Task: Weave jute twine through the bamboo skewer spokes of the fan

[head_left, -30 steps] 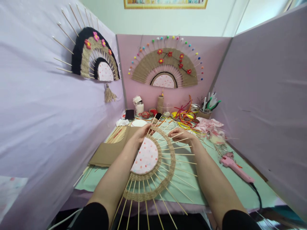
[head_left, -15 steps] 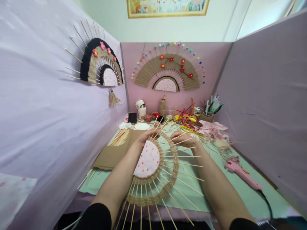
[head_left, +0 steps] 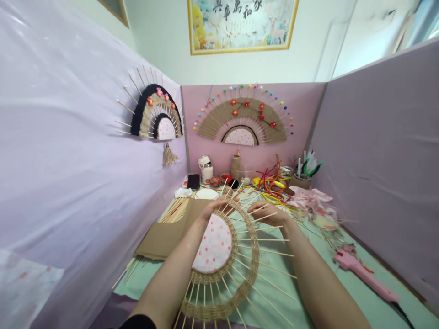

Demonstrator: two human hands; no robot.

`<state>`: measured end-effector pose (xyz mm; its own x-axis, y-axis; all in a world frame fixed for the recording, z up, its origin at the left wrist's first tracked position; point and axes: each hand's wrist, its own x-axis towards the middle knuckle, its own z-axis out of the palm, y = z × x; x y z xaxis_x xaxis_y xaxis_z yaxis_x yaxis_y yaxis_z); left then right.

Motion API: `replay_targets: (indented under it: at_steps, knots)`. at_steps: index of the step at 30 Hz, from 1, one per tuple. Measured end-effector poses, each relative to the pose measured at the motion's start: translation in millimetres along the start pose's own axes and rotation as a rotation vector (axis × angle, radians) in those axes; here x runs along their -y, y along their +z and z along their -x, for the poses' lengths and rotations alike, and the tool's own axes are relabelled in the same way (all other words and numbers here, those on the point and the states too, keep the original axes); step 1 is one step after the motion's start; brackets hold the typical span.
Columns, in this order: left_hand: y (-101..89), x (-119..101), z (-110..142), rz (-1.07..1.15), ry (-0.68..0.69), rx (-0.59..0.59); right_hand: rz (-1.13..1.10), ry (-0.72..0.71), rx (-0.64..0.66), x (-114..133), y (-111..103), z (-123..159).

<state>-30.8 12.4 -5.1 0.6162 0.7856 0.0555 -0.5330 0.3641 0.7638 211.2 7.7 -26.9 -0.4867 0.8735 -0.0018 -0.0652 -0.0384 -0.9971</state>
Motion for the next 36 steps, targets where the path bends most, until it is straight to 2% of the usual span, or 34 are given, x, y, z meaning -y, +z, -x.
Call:
replay_targets:
  at_steps: [4, 9, 15, 25, 28, 32, 36]
  knots:
    - [-0.9, -0.1, -0.4, -0.003, 0.04, 0.046, -0.085, -0.038, 0.028, 3.1, 0.3, 2.5]
    - [1.4, -1.2, -0.1, 0.01, 0.016, 0.034, -0.162, -0.053, 0.013, 5.1, -4.9, 6.2]
    - [3.9, -3.7, 2.4, 0.026, -0.054, -0.02, -0.289, -0.138, -0.145, 13.9, -12.7, 7.2]
    - [-2.3, -5.1, 4.8, -0.095, -0.134, 0.054, -0.271, -0.328, -0.344, 31.1, -0.7, 9.1]
    - [-4.0, -7.8, 5.5, -0.114, -0.114, 0.049, -0.256, -0.299, -0.347, 27.6, -4.6, 16.3]
    - [-6.2, -12.4, 6.0, -0.095, -0.055, -0.007, -0.198, -0.175, -0.344, 16.5, -8.8, 19.9]
    - [-9.2, -14.1, 5.3, -0.05, 0.027, -0.071, -0.127, -0.109, -0.315, 5.8, -1.6, 11.6]
